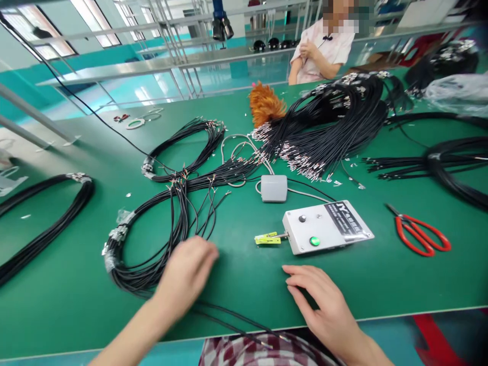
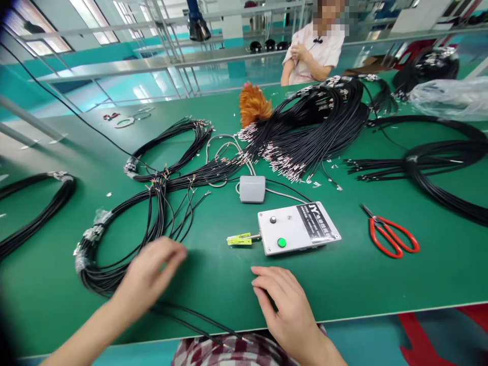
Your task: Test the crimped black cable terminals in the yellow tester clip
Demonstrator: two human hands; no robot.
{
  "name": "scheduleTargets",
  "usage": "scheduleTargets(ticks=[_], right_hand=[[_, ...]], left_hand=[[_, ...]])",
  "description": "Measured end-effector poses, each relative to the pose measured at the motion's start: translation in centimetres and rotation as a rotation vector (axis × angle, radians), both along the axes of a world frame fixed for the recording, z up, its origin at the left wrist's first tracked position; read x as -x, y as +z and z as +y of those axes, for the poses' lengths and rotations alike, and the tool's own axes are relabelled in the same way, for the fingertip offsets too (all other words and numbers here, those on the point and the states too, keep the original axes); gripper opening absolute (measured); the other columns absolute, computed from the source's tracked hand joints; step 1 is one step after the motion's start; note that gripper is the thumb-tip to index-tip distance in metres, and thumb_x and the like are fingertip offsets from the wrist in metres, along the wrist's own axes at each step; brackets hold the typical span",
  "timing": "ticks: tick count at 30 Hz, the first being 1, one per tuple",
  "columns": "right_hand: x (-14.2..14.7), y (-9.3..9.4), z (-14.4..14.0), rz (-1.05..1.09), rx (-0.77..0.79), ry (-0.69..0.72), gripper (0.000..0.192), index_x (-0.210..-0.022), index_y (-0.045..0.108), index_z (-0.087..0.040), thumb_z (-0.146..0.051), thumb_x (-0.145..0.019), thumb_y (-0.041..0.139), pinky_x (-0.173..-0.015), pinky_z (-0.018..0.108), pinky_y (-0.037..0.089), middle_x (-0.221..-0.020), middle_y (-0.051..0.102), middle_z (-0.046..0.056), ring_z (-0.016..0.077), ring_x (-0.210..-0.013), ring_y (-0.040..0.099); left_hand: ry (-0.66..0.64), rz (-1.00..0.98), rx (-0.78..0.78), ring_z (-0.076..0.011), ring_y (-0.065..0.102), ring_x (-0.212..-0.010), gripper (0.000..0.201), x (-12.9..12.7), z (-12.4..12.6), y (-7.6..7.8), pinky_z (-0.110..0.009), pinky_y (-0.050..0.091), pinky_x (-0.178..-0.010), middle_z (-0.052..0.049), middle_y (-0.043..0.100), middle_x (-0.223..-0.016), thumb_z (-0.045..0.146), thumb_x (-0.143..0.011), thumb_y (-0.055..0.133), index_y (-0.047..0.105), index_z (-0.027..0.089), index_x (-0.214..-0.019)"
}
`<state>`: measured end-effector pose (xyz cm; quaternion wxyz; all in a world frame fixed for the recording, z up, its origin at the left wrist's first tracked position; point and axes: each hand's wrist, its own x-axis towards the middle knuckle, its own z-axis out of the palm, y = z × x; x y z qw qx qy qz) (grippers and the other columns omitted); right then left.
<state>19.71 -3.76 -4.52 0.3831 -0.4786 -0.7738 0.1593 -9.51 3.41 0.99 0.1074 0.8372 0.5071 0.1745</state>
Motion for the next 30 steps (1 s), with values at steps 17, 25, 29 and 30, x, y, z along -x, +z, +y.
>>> scheduleTargets(ticks=[17,25,29,30], right_hand=[[2.5,3.0,0.6,0.722,0.630,-0.070,0.018,-0.101,0.064,-0.022,-0.035,-0.096,0.052,-0.066,0.021,0.055,-0.078,0.066,0.000,0.0098,-0.066,0.062],[4.3,2.7,-0.1,0.103,-0.090,-0.019,0.043,-0.134,0.053,-0.016,-0.010,-0.091,0.051,-0.071,0.031,0.054,-0.099,0.071,0.010,0.0193,-0.086,0.067],[4.1,2.1,-0.4,0.032,-0.102,-0.056,0.045,-0.135,0.051,-0.016,-0.010,-0.090,0.053,-0.069,0.032,0.052,-0.103,0.072,0.010,0.0187,-0.081,0.067],[4.0,2.1,-0.2,0.101,-0.050,-0.080,0.044,-0.134,0.051,-0.018,-0.010,-0.090,0.053,-0.070,0.031,0.052,-0.103,0.071,0.009,0.0168,-0.080,0.066]], left_hand=[[0.020,-0.727,0.782,-0.0130,0.045,-0.061,0.022,-8.4,-4.0,0.3,-0.023,0.038,-0.056,0.003,0.049,-0.065,0.036,-0.097,0.044,0.057,0.019,-0.093],[0.158,-0.881,0.782,-0.0117,0.045,-0.056,0.025,-8.7,-4.0,-0.1,-0.021,0.036,-0.052,0.004,0.049,-0.059,0.041,-0.094,0.051,0.057,0.018,-0.089],[0.190,-0.869,0.760,-0.0122,0.046,-0.056,0.025,-8.7,-4.0,-0.2,-0.022,0.037,-0.052,0.004,0.050,-0.060,0.042,-0.093,0.051,0.058,0.017,-0.090],[0.182,-0.850,0.752,-0.0123,0.046,-0.056,0.025,-8.7,-4.0,-0.2,-0.022,0.037,-0.053,0.004,0.050,-0.060,0.041,-0.093,0.051,0.058,0.017,-0.089]])
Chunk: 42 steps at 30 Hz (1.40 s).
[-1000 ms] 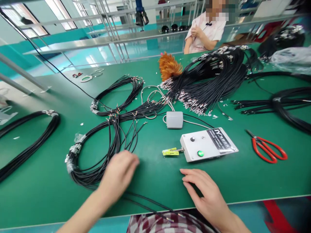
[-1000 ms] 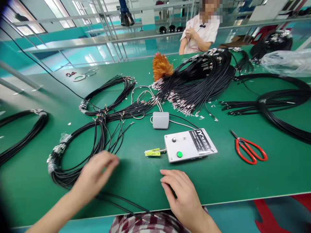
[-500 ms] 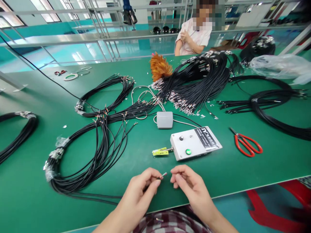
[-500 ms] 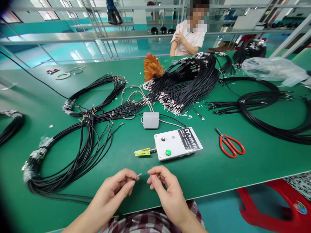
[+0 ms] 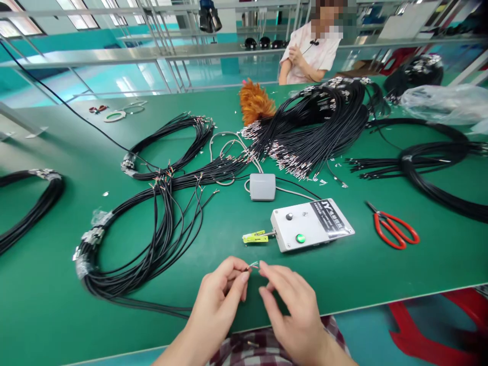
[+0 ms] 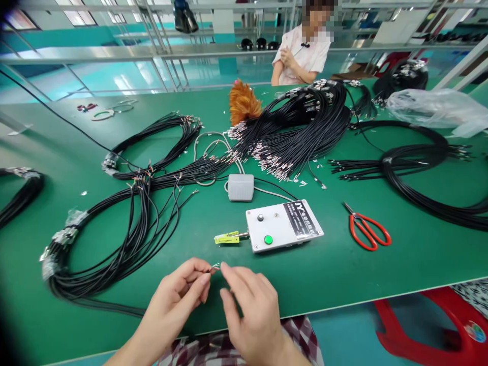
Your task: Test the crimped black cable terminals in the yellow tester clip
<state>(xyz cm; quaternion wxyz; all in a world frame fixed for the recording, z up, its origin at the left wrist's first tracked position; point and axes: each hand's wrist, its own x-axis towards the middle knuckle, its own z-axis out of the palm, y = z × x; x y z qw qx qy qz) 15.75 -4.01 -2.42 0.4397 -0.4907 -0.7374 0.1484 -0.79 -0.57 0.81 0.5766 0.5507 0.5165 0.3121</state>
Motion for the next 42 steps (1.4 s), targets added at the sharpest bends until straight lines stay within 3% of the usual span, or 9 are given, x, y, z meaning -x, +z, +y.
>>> scheduleTargets(ticks=[6,15,21,25,31,38,42], right_hand=[[0.1,1.1,1.3,0.488,0.435,-0.077,0.011,-0.096,0.067,-0.022,-0.025,-0.088,0.060,-0.064,0.022,0.050,-0.086,0.068,0.001,0.0112,-0.071,0.062],[0.8,2.0,2.8,0.944,0.884,0.030,0.030,-0.073,0.066,-0.017,-0.045,-0.074,0.075,-0.056,0.023,0.041,-0.063,0.061,-0.002,0.0080,-0.054,0.048],[-0.3,2.5,3.8,1.036,1.164,0.189,0.027,-0.066,0.066,-0.015,-0.038,-0.066,0.080,-0.052,0.020,0.032,-0.058,0.061,-0.003,0.0046,-0.048,0.044],[-1.4,2.6,4.3,1.052,1.369,0.317,0.020,-0.065,0.066,-0.014,-0.030,-0.063,0.078,-0.051,0.018,0.033,-0.058,0.064,-0.002,0.0036,-0.047,0.047],[-1.7,2.0,4.5,1.105,1.472,0.410,0.010,-0.066,0.068,-0.013,-0.021,-0.062,0.073,-0.050,0.016,0.035,-0.057,0.065,-0.002,0.0034,-0.046,0.050],[-1.0,1.2,4.4,1.187,1.571,0.455,0.013,-0.063,0.063,-0.014,-0.022,-0.058,0.071,-0.047,0.018,0.031,-0.053,0.059,-0.003,0.0040,-0.044,0.045],[-0.3,1.4,3.7,1.224,1.465,0.423,0.022,-0.062,0.059,-0.015,-0.029,-0.061,0.076,-0.050,0.020,0.028,-0.055,0.055,-0.005,0.0033,-0.046,0.040]], left_hand=[[-0.036,0.064,-0.055,-0.0131,0.049,-0.058,0.023,-0.1,-0.1,0.3,-0.022,0.040,-0.056,0.003,0.052,-0.061,0.038,-0.094,0.050,0.058,0.018,-0.087],[-0.085,0.093,-0.091,-0.0136,0.049,-0.059,0.024,-0.1,-0.1,0.8,-0.023,0.038,-0.056,0.002,0.053,-0.062,0.035,-0.097,0.045,0.056,0.019,-0.083],[-0.135,0.166,-0.237,-0.0133,0.049,-0.060,0.021,0.2,-0.3,0.9,-0.023,0.039,-0.059,0.003,0.053,-0.066,0.026,-0.098,0.042,0.055,0.021,-0.083],[-0.218,0.206,-0.379,-0.0137,0.052,-0.064,0.020,0.4,-0.3,0.8,-0.022,0.040,-0.063,0.001,0.059,-0.074,0.019,-0.099,0.041,0.058,0.023,-0.089],[-0.270,0.234,-0.413,-0.0141,0.054,-0.067,0.021,0.6,-0.4,0.8,-0.021,0.041,-0.066,0.000,0.061,-0.077,0.016,-0.099,0.041,0.057,0.023,-0.087],[-0.247,0.189,-0.387,-0.0145,0.052,-0.066,0.022,0.5,-0.4,0.8,-0.022,0.041,-0.065,-0.001,0.061,-0.076,0.018,-0.098,0.043,0.059,0.022,-0.083],[-0.186,0.140,-0.242,-0.0138,0.049,-0.064,0.025,0.6,-0.5,0.6,-0.023,0.039,-0.063,0.001,0.055,-0.070,0.027,-0.099,0.043,0.058,0.021,-0.079]])
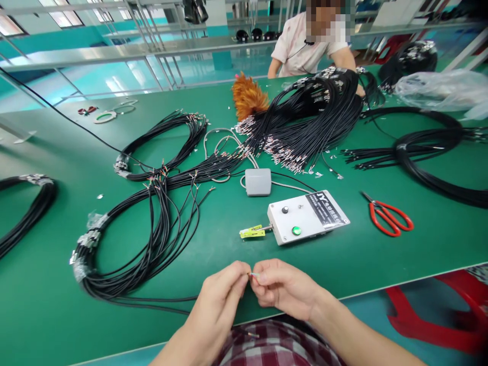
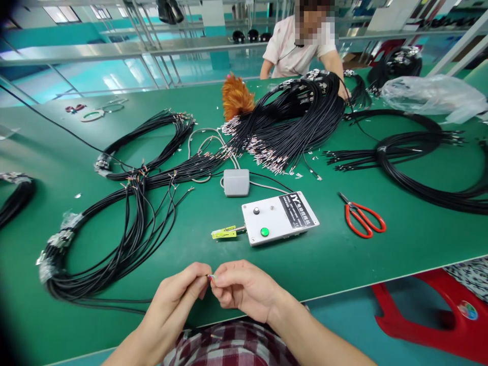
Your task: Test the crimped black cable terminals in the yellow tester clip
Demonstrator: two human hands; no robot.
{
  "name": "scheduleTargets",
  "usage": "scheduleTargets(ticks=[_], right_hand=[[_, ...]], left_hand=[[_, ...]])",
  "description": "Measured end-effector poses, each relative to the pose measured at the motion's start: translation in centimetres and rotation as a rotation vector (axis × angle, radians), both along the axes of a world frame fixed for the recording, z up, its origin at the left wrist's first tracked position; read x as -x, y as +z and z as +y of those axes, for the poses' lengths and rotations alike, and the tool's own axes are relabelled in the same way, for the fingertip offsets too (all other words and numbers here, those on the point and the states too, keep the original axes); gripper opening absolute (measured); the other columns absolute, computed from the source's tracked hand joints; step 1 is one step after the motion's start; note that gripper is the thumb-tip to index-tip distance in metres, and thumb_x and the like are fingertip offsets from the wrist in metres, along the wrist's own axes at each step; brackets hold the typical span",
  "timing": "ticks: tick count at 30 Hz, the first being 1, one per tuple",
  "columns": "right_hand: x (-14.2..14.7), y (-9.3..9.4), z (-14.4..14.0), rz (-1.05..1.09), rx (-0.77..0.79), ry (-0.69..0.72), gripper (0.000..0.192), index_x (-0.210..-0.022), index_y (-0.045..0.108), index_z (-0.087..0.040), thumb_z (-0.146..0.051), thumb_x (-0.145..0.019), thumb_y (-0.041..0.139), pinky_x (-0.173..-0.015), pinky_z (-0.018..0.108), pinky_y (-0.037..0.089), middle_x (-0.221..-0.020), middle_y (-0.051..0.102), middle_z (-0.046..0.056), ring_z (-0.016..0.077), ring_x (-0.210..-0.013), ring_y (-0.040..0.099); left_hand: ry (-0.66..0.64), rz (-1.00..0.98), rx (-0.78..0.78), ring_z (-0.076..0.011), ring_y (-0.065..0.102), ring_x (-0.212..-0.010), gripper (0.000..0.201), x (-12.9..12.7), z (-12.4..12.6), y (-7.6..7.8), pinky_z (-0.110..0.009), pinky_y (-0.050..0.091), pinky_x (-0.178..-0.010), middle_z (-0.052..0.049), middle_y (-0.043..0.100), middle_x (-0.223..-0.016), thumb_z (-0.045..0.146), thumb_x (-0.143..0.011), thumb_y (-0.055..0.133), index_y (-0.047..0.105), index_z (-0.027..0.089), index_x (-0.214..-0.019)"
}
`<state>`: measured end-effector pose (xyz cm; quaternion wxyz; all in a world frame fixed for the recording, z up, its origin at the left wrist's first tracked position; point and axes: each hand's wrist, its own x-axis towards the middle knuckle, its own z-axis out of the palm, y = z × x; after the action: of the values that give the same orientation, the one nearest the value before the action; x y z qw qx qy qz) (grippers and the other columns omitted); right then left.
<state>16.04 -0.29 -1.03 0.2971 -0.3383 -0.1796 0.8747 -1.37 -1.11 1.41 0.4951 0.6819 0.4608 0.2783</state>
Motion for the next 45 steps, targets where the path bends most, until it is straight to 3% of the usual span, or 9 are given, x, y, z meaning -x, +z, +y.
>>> scheduleTargets(ticks=[6,11,19,23,27,36,40,43,45], right_hand=[[1.1,0.9,-0.7,-0.360,-0.354,-0.196,0.036,-0.071,0.059,-0.016,-0.048,-0.073,0.075,-0.058,0.023,0.036,-0.059,0.055,-0.006,0.0061,-0.051,0.046],[1.5,0.4,-0.8,-0.293,-0.241,-0.187,0.034,-0.069,0.058,-0.016,-0.046,-0.072,0.074,-0.053,0.022,0.033,-0.052,0.052,-0.007,0.0057,-0.047,0.043],[1.4,0.3,-0.7,-0.377,-0.277,-0.182,0.029,-0.065,0.057,-0.018,-0.042,-0.069,0.074,-0.055,0.022,0.034,-0.049,0.050,-0.008,0.0066,-0.048,0.042],[0.9,0.5,-0.5,-0.422,-0.346,-0.147,0.032,-0.066,0.057,-0.018,-0.045,-0.073,0.071,-0.057,0.022,0.037,-0.055,0.052,-0.006,0.0072,-0.051,0.047],[0.6,0.8,-0.3,-0.505,-0.430,-0.107,0.025,-0.072,0.057,-0.018,-0.041,-0.078,0.066,-0.058,0.023,0.040,-0.059,0.053,-0.006,0.0088,-0.054,0.051],[-0.9,0.6,-1.0,-1.052,-1.124,-0.164,0.015,-0.096,0.062,-0.020,-0.022,-0.096,0.048,-0.072,0.028,0.045,-0.092,0.066,0.004,0.0142,-0.077,0.061],[-0.6,0.7,-1.1,-1.275,-1.338,-0.123,0.019,-0.108,0.060,-0.018,-0.030,-0.094,0.057,-0.073,0.032,0.042,-0.100,0.069,0.006,0.0172,-0.077,0.062],[0.1,1.1,-0.5,-1.385,-1.568,-0.079,0.015,-0.095,0.063,-0.019,-0.031,-0.095,0.056,-0.069,0.031,0.037,-0.087,0.070,0.003,0.0182,-0.076,0.061],[0.4,1.2,0.3,-1.408,-1.737,-0.084,0.029,-0.077,0.061,-0.020,-0.028,-0.100,0.045,-0.062,0.031,0.034,-0.069,0.065,-0.001,0.0156,-0.065,0.057]], left_hand=[[0.130,-0.220,0.337,-0.0121,0.040,-0.054,0.031,-0.1,-0.3,-1.0,-0.021,0.030,-0.050,0.006,0.047,-0.058,0.046,-0.097,0.045,0.054,0.019,-0.111],[0.147,-0.317,0.452,-0.0100,0.037,-0.054,0.037,-0.3,0.1,-0.6,-0.019,0.029,-0.048,0.005,0.044,-0.060,0.048,-0.092,0.055,0.061,0.015,-0.107],[0.222,-0.342,0.279,-0.0131,0.059,-0.068,0.015,-1.7,0.9,0.0,-0.024,0.050,-0.064,-0.001,0.054,-0.084,0.029,-0.077,0.072,0.065,0.016,-0.075],[0.324,-0.326,0.277,-0.0067,0.044,-0.048,0.020,-2.1,0.6,-0.4,-0.018,0.036,-0.044,0.004,0.049,-0.069,0.034,-0.081,0.068,0.061,0.017,-0.076],[0.358,-0.270,0.330,-0.0067,0.030,-0.041,0.027,-1.8,0.3,-0.5,-0.018,0.022,-0.042,0.011,0.035,-0.047,0.044,-0.087,0.061,0.057,0.017,-0.084],[0.375,-0.288,0.284,-0.0069,0.033,-0.045,0.030,-1.1,0.8,-1.0,-0.020,0.026,-0.047,0.009,0.041,-0.051,0.045,-0.088,0.060,0.055,0.017,-0.082],[0.355,-0.260,0.292,-0.0074,0.033,-0.045,0.031,-1.1,1.0,-1.1,-0.019,0.027,-0.046,0.009,0.040,-0.052,0.047,-0.089,0.059,0.054,0.017,-0.082],[0.284,-0.166,0.211,-0.0088,0.035,-0.046,0.029,-0.7,1.0,-1.2,-0.019,0.030,-0.044,0.007,0.039,-0.056,0.044,-0.091,0.054,0.053,0.019,-0.078],[0.183,-0.064,0.033,-0.0112,0.045,-0.054,0.028,-0.1,1.0,-1.6,-0.019,0.039,-0.050,0.003,0.048,-0.063,0.038,-0.094,0.051,0.055,0.020,-0.074]])
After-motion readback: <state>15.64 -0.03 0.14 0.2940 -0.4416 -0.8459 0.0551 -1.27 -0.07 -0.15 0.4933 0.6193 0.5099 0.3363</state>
